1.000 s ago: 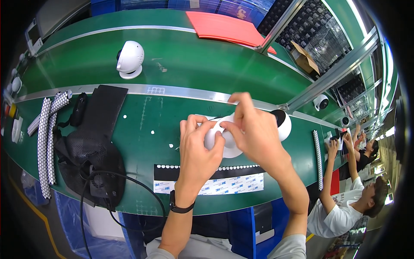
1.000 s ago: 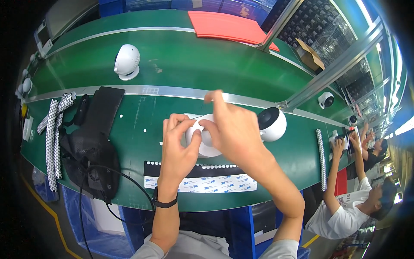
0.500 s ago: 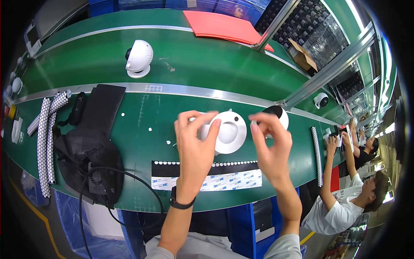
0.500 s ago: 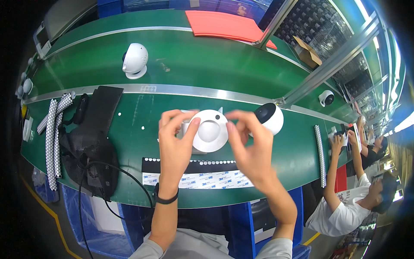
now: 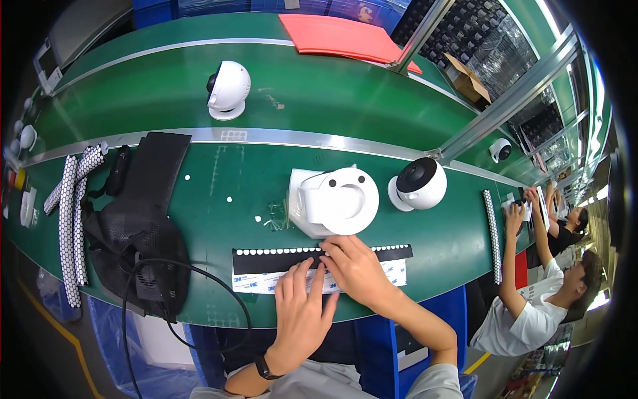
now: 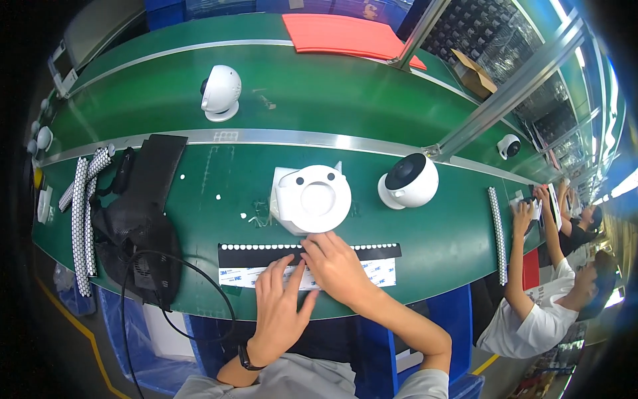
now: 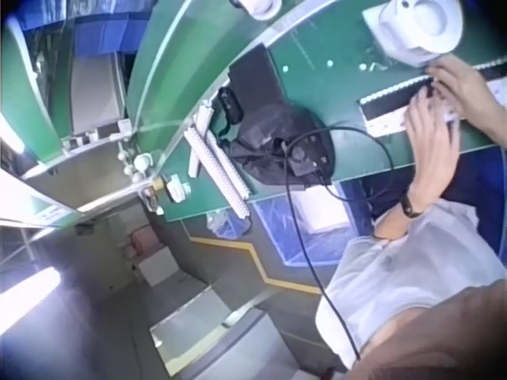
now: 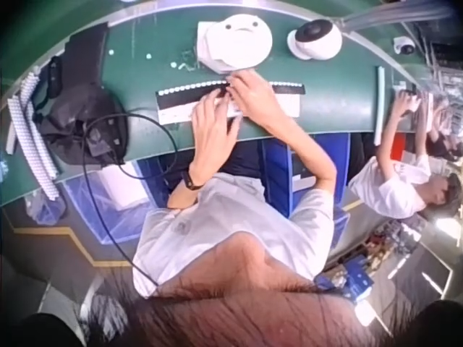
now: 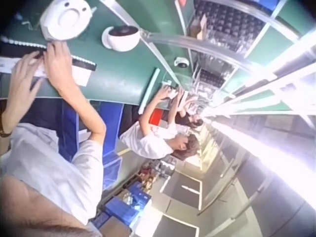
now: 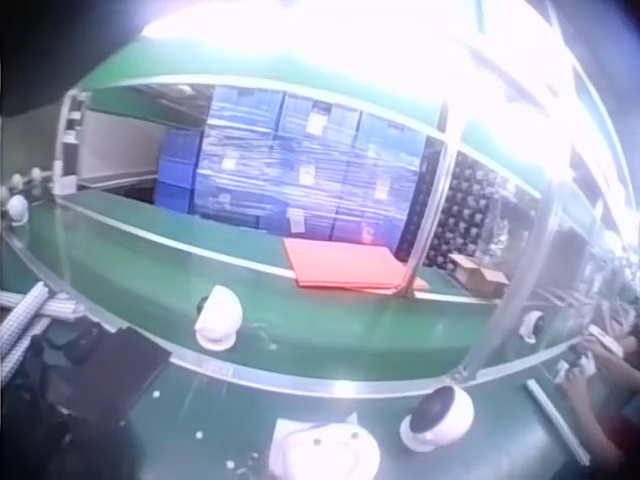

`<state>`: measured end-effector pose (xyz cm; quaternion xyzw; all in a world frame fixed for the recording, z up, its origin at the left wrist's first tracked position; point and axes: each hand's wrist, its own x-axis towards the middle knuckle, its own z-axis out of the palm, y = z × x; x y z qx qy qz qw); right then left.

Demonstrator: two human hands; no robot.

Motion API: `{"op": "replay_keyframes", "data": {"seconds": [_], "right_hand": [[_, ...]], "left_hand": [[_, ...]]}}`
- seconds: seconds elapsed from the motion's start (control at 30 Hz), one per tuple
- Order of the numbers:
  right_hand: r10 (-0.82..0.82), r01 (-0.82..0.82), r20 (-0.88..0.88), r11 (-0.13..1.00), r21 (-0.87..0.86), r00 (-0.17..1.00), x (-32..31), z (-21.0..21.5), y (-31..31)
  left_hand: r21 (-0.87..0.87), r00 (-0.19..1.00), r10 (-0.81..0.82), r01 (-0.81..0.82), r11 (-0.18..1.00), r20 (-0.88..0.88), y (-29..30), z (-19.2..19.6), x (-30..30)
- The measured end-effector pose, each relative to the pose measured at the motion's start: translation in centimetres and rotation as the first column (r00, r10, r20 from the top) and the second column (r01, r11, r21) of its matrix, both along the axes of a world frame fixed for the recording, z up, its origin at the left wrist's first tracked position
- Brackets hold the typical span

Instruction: The recorder is manually assembling security cameras on a production line, including attaching housings and adhesive strips.

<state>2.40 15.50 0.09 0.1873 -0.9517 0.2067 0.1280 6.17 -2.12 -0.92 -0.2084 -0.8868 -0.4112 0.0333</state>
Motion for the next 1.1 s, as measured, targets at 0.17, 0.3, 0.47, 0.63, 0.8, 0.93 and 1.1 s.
{"op": "replay_keyframes", "data": {"seconds": [0.17,0.3,0.47,0.63,0.8,0.93,1.1], "right_hand": [[0.012,0.001,0.165,0.997,-0.081,0.986,0.4,1.7,0.2],[0.046,-0.027,0.211,0.996,-0.089,0.976,0.7,2.1,1.1],[0.109,-0.075,0.196,0.983,-0.17,0.975,0.7,3.3,1.6],[0.122,-0.094,0.252,0.988,-0.121,0.96,0.8,4.0,1.4],[0.137,-0.117,0.277,0.989,-0.087,0.951,1.4,3.9,1.7],[0.123,-0.084,0.234,0.982,-0.169,0.964,1.0,4.0,1.1],[0.189,-0.148,0.251,0.974,-0.173,0.949,0.7,4.2,0.7]], "left_hand": [[-0.055,0.985,0.065,-0.074,0.996,-0.157,-1.4,0.8,-2.7],[-0.115,0.992,-0.076,0.064,0.991,-0.101,-2.2,1.0,-4.7],[0.006,0.99,-0.131,0.132,0.991,-0.057,-3.0,0.9,-6.6],[0.01,0.984,-0.179,0.179,0.984,-0.014,-3.5,1.1,-6.0],[0.005,0.969,-0.236,0.236,0.972,0.074,-3.9,1.7,-5.9],[-0.012,0.968,-0.248,0.248,0.969,0.03,-3.6,1.7,-6.1],[0.046,0.966,-0.255,0.257,0.965,-0.04,-3.4,0.7,-6.4]]}}
